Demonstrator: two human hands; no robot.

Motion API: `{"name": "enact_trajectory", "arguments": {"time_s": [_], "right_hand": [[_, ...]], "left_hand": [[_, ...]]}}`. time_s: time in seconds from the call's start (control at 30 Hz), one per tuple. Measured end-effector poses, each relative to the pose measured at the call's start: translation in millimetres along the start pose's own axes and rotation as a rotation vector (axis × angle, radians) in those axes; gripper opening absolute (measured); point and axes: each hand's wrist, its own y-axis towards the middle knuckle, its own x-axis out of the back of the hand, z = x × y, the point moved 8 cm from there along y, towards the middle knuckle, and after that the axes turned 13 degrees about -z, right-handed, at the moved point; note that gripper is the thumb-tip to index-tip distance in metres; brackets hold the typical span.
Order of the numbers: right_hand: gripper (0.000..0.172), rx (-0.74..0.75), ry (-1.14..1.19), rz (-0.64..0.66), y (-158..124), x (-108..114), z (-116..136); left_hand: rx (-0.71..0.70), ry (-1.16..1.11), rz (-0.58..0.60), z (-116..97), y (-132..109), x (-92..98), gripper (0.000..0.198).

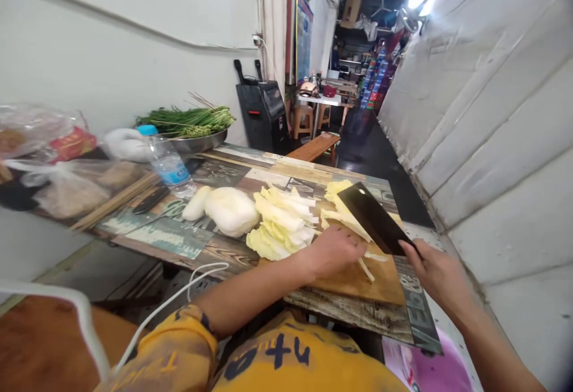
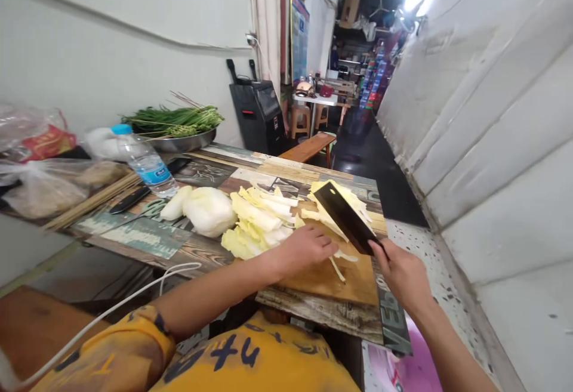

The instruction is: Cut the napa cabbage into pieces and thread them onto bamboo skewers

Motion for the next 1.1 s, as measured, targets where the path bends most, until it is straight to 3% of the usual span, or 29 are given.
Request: {"name": "enact_trajectory", "arguments": {"time_s": [0.1, 0.17, 0.27, 0.33, 0.4, 0.47, 0.63, 0.77, 0.9, 1.0, 1.1], "right_hand": [[0.040, -0.146, 0.110, -0.008, -10.7, 6.0, -17.0], [0.038, -0.267, 0.177, 0.003, -15.1, 6.9, -26.1], [0.038, -0.368, 0.257, 0.029, -15.3, 5.4, -29.3], [0.040, -0.385, 0.279, 0.038, -10.3, 3.1, -26.6], [0.041, -0.367, 0.285, 0.036, 0.7, -0.5, -20.4], [0.043, -0.304, 0.253, 0.011, 19.6, -3.7, -8.8], [0.048, -0.125, 0.039, -0.010, 93.4, -20.3, 46.3], [0.030, 0.039, -0.089, 0.174, 151.1, -73.8, 107.5], [0.026, 0.113, -0.109, 0.195, 192.3, -144.9, 156.1], [0.027, 0.149, -0.110, 0.221, 209.5, -197.2, 182.4], [0.030, 0.166, -0.101, 0.252, 220.8, -236.6, 197.5]], "left_hand": [[0.058, 0.053, -0.063, 28.9, -3.9, 41.0, 0.017], [0.166, 0.137, -0.078, 60.5, -16.4, 54.9, 0.019], [0.348, 0.223, 0.076, 105.1, -49.5, 40.6, 0.019], [0.425, 0.232, 0.174, 120.2, -72.0, 25.2, 0.020], [0.450, 0.214, 0.173, 121.1, -85.2, 19.4, 0.024], [0.430, 0.172, 0.085, 111.9, -88.4, 25.8, 0.033], [0.342, 0.097, -0.291, 84.0, -100.7, 78.5, 0.035], [0.448, 0.150, -0.639, 93.4, -159.0, 128.6, 0.038], [0.825, 0.410, -0.954, 122.2, -242.5, 164.1, 0.035], [1.175, 0.446, -1.101, 135.7, -289.9, 170.3, 0.029], [1.367, 0.326, -1.136, 142.9, -305.5, 161.7, 0.034]]}}
